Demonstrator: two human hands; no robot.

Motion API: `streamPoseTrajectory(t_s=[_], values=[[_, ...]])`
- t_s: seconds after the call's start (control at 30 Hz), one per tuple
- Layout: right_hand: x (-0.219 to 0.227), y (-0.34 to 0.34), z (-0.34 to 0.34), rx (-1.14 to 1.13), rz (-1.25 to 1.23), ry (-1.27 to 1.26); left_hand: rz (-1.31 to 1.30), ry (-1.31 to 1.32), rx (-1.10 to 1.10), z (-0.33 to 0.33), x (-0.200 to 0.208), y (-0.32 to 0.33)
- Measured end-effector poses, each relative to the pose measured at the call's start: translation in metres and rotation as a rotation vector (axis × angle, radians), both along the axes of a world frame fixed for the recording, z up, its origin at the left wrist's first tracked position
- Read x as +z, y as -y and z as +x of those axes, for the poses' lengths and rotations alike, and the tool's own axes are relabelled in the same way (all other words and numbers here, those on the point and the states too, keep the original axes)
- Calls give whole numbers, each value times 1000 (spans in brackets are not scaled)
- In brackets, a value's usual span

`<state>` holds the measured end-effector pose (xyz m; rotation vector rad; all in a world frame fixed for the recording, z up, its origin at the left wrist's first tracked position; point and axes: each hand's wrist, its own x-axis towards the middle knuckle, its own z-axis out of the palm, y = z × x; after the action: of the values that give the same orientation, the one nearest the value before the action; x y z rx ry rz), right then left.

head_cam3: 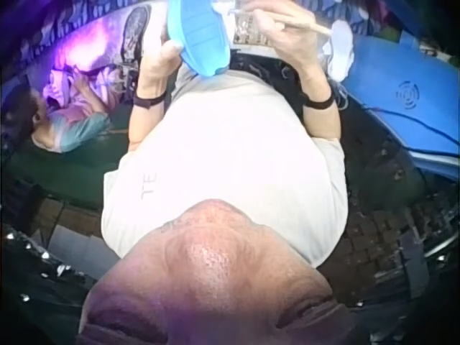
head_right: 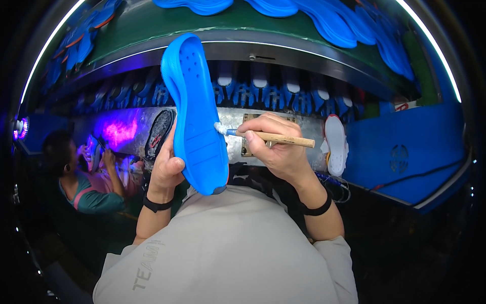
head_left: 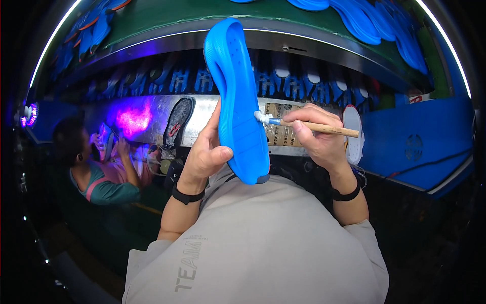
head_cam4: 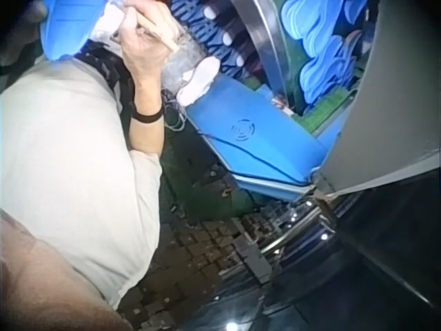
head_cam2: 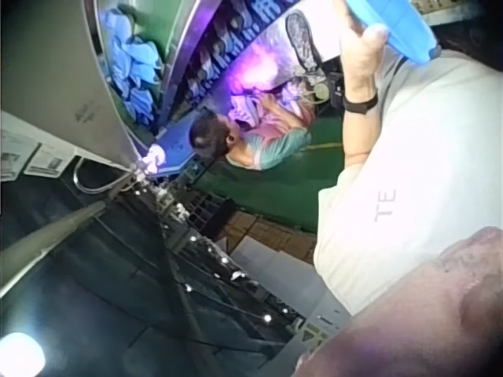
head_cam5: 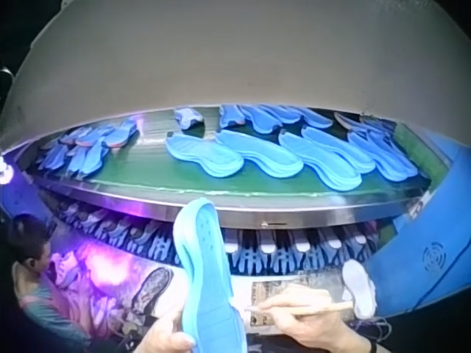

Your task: The recorder uses a brush to apply an adhesive coating to the bottom of blue shoe soles as part of a manufacturing process.

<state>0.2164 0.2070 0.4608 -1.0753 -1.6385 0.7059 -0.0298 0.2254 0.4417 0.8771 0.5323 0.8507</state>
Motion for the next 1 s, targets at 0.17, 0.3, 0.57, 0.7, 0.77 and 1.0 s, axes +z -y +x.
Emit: streamPoseTrajectory(t_s=[0.17,0.3,0.57,0.7,0.77,1.0], values=[[9,11,13,107,-203,-38,23,-35,35,1,-1,2],[10,12,13,59,-223,-110,44,-45,9,2,-2,2],[9,20,10,52,-110,-36,59,-31,51,-5,-1,2],[9,28,4,87,-66,-39,67,2,56,-14,-7,1],[12,30,2,102,-55,-39,77,8,54,-18,-11,1],[17,38,-4,124,-83,-60,74,21,42,-28,-15,3]])
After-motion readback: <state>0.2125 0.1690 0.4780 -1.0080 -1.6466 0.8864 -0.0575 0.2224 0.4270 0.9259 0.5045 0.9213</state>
